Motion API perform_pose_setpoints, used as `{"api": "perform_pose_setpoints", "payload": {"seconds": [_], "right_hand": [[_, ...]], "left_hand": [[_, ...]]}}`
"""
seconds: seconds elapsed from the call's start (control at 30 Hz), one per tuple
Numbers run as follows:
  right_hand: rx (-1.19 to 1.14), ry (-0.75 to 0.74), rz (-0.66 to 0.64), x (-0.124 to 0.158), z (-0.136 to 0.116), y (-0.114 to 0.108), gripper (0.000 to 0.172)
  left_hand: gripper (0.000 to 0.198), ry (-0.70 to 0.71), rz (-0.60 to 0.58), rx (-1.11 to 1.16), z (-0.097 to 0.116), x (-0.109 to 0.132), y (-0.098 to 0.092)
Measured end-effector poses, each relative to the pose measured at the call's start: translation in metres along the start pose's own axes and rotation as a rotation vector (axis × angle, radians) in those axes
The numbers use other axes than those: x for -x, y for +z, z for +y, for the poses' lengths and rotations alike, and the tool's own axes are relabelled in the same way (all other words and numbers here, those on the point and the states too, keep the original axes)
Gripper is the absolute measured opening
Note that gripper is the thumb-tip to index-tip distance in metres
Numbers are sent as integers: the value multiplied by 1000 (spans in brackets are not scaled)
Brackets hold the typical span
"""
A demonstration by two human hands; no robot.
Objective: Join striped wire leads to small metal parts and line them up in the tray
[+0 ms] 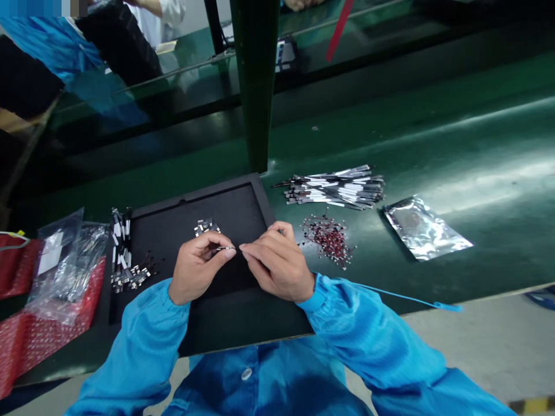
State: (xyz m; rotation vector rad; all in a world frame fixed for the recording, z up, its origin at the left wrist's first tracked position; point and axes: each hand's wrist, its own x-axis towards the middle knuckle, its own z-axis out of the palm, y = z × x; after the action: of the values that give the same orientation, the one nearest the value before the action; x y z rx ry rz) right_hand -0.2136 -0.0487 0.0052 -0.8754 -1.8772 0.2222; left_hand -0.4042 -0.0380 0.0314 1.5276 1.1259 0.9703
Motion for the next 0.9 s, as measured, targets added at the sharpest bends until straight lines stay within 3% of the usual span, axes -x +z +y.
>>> {"api": "perform_pose_setpoints", "payload": {"seconds": [0.9], "right_hand": [[-9, -25, -13, 0, -1, -1, 17]], "left_hand": [[6, 122, 13, -155, 4, 2, -4]]}}
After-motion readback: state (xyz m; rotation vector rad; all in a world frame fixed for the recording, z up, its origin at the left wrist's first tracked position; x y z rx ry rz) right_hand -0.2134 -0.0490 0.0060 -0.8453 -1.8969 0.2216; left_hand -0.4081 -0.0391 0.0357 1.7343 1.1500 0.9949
